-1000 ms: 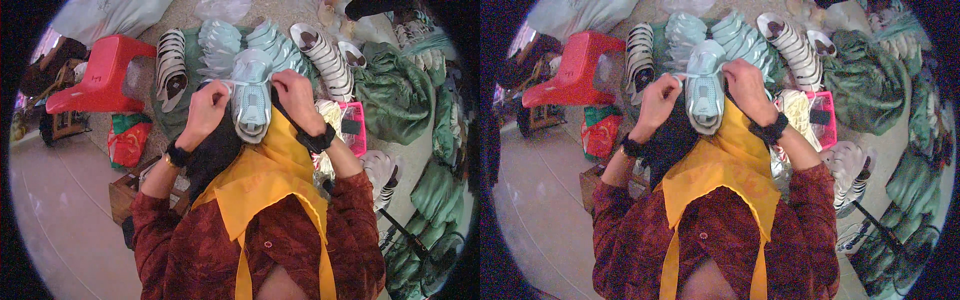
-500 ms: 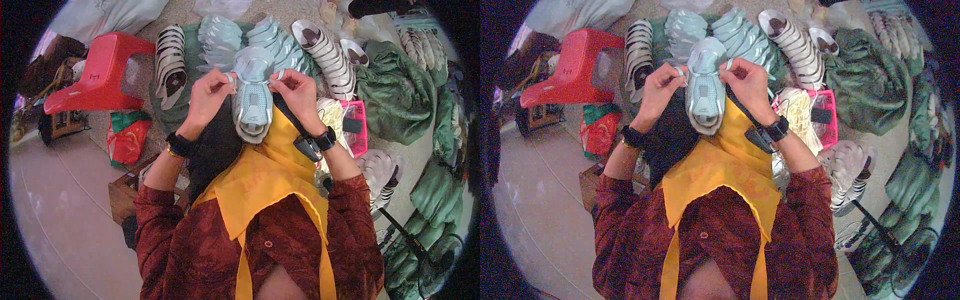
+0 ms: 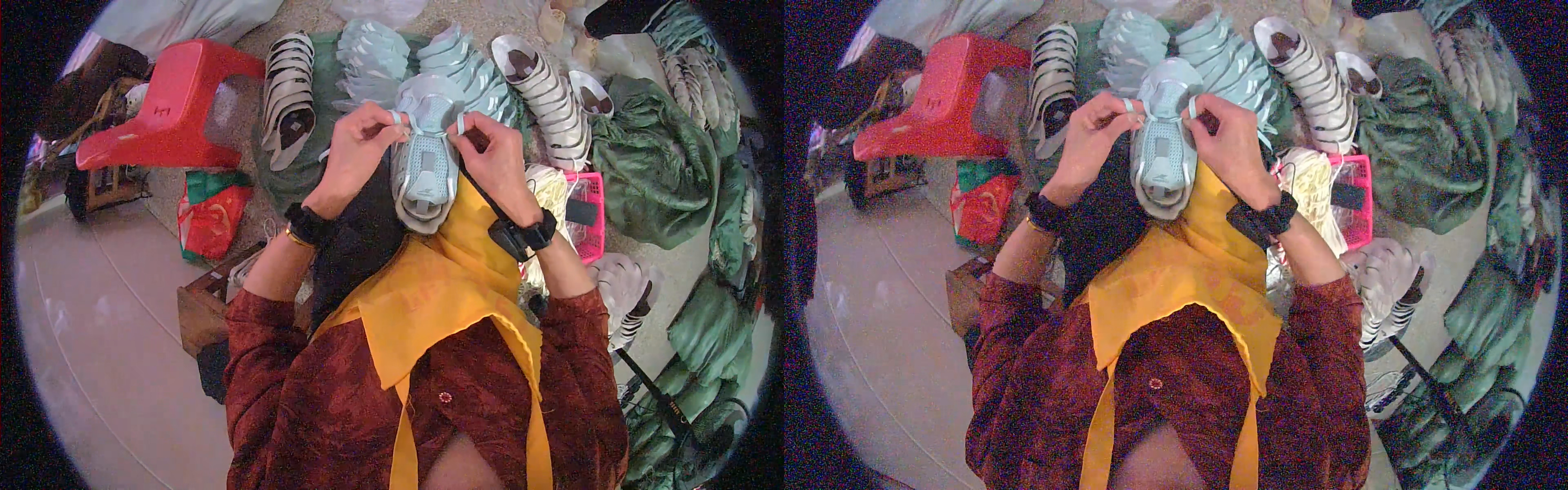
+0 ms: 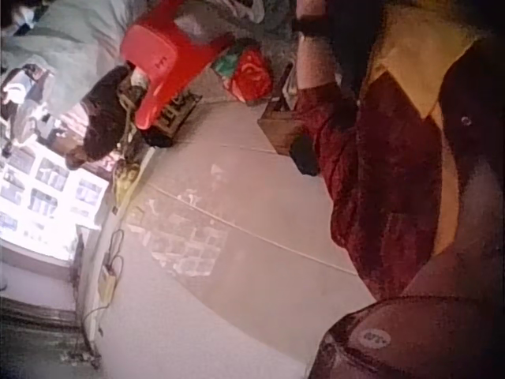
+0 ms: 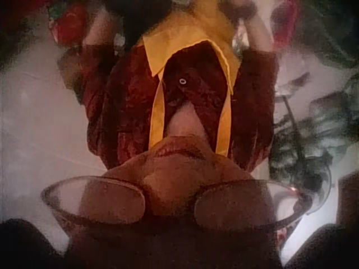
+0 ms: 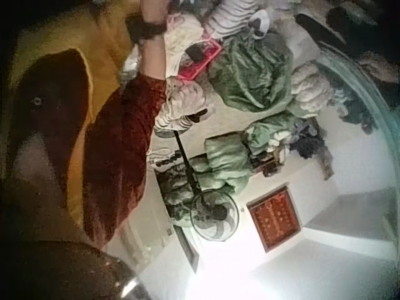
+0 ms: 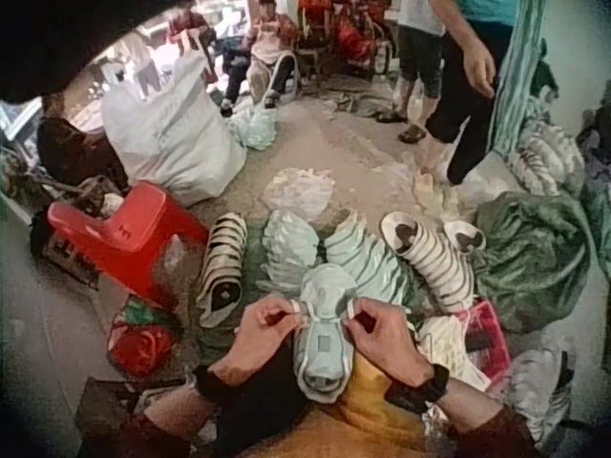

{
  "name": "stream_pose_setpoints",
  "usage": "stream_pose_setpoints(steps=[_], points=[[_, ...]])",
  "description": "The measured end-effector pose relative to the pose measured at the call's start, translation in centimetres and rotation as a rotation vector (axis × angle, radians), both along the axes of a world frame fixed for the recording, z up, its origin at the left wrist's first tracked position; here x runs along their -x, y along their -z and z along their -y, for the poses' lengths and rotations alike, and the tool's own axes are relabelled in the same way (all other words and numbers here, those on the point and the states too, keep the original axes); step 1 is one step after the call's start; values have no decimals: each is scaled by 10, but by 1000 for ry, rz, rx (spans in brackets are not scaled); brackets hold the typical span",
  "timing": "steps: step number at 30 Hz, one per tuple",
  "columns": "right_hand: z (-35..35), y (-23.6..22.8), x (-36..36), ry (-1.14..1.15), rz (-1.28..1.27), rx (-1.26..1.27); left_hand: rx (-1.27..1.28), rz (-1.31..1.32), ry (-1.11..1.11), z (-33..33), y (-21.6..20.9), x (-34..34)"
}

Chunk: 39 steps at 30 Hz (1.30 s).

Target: The person sits on the floor and laces a light-colored sneaker resting on their lap. They thread the laces through the eyelets, pull them tight, and tie a knot, repeating the process to secure the shoe.

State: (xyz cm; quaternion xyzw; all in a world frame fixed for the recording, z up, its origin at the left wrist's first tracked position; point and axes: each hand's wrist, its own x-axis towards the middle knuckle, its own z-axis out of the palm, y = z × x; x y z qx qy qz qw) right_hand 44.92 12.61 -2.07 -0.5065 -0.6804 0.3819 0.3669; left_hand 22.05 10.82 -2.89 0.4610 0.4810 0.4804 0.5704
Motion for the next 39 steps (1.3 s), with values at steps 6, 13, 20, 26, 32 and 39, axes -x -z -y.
stream_pose_setpoints(steps=[6, 13, 20, 26, 32, 39], points=[[3, 4, 1, 16, -57, 16, -58, -145, -37, -3, -5, -7], [4, 2, 2, 50, -132, 68, -178, -560, -12, -6, -7, -7], [0, 11, -5, 96, -166, 149, -495, -845, -26, -6, -15, -20], [7, 3, 3, 164, -79, 62, -99, -425, -148, -3, 1, -15], [12, 4, 1, 93, 75, -206, -259, -589, -203, 5, -7, -27], [25, -18, -3, -60, 171, -131, -338, -718, -155, 11, -17, -34]])
